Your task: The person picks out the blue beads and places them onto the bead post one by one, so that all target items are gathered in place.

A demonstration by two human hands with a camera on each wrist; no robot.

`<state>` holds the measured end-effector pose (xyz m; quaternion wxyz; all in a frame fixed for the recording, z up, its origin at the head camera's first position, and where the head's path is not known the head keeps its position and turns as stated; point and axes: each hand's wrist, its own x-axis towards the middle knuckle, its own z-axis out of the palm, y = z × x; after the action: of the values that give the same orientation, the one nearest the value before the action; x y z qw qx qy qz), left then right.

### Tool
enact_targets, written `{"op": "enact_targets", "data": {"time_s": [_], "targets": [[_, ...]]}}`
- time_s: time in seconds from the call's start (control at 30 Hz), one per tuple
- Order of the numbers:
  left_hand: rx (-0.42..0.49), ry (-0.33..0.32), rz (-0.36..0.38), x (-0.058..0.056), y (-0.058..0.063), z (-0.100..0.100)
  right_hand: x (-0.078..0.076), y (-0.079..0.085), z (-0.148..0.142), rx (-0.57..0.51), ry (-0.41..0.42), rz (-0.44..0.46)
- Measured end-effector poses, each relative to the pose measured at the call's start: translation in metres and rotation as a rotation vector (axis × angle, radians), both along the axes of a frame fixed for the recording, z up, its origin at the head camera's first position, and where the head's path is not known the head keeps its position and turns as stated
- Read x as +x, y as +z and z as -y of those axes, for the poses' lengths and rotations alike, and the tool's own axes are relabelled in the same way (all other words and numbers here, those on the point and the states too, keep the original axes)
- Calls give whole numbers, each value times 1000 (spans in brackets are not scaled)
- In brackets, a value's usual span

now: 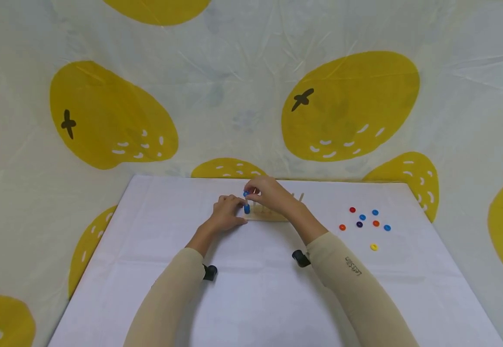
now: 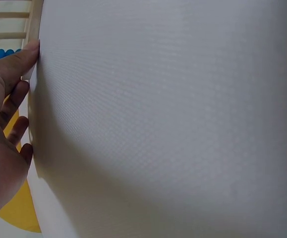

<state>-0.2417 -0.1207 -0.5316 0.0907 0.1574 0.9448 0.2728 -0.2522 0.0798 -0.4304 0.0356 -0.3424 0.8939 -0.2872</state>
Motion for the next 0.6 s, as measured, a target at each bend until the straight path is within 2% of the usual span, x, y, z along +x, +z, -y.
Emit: {"op": "enact_targets", "data": {"time_s": [0.27, 0.6], "targets": [[8, -9, 1, 2, 1, -1, -1, -8, -2, 17, -9, 4], [1, -7, 6, 1, 2, 0, -2, -6, -1, 28, -21, -1]]}}
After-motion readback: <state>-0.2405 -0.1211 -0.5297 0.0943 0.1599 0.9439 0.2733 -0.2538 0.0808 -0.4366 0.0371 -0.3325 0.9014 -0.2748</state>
